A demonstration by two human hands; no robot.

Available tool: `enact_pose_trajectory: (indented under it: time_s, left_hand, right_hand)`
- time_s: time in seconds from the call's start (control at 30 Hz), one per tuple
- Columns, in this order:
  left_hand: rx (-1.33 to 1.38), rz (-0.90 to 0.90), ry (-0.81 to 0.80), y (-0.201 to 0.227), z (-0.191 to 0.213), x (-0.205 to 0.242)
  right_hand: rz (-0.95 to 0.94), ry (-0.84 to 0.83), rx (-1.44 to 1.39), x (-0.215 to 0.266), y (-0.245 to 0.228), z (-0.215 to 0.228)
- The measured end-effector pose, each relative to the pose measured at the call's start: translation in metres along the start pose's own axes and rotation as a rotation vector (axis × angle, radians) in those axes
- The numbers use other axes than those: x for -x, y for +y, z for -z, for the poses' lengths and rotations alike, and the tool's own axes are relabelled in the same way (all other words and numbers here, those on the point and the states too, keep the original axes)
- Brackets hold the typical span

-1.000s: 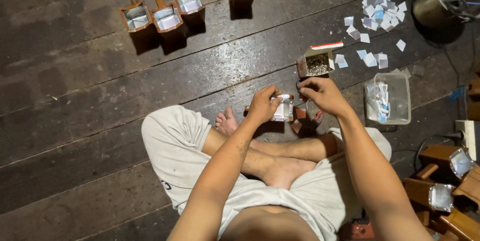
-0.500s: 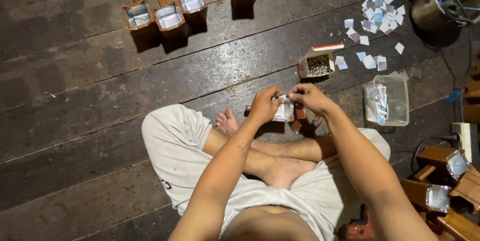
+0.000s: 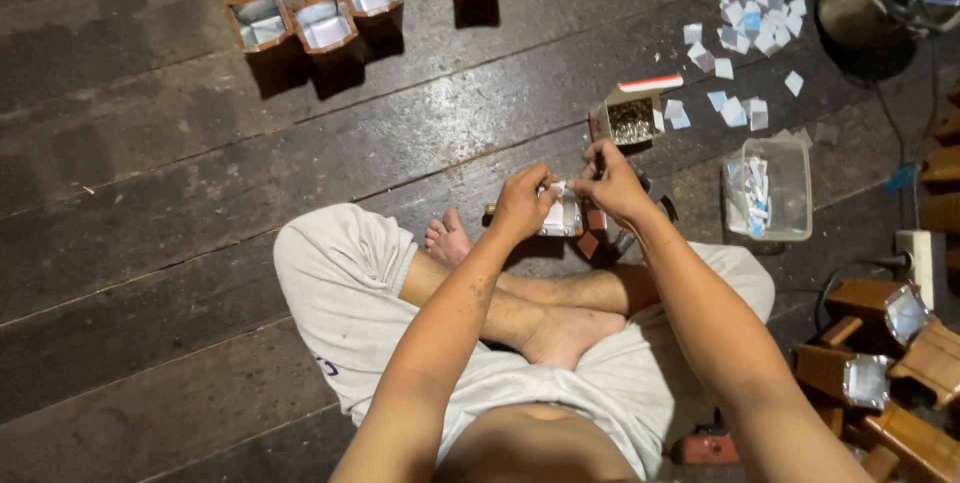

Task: The person sits on the floor assembling small wooden frames by attaching metal brackets. They use a power drill to drive screws into the brackets and a hammer to tap them into place. The person handles screws, brackets, and wooden pieces one at a time.

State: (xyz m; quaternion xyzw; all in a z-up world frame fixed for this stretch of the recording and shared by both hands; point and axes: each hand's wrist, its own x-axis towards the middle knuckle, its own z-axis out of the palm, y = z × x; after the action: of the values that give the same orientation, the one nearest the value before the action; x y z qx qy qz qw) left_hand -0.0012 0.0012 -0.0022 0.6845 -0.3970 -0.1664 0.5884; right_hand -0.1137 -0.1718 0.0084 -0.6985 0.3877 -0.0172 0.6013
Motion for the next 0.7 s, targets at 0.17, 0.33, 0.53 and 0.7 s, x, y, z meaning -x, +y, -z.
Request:
enact_pose_trajectory:
  time_s: [0.17, 0.33, 0.53, 0.7]
  left_hand:
    - [-0.011, 0.004, -0.001, -0.007, -0.003, -0.001]
    - [-0.023, -0.019, -0.004, -0.006, -0.002, -0.002]
    - [-0.009, -0.029, 0.002, -0.006, -0.004, -0.002]
    - [-0.002, -0.032, 0.011, -0.010, -0.007, -0.005]
  right_hand:
    - [-0.002, 0.362, 0.162, 0.037, -0.011, 0.016]
    - [-0.358, 0.363, 0.698, 0.027, 0.096, 0.075]
    - [-0.485, 0.467, 0.116, 0.003, 0.122, 0.067]
    - [-0.470, 0.263, -0.706, 0.066, 0.045, 0.060]
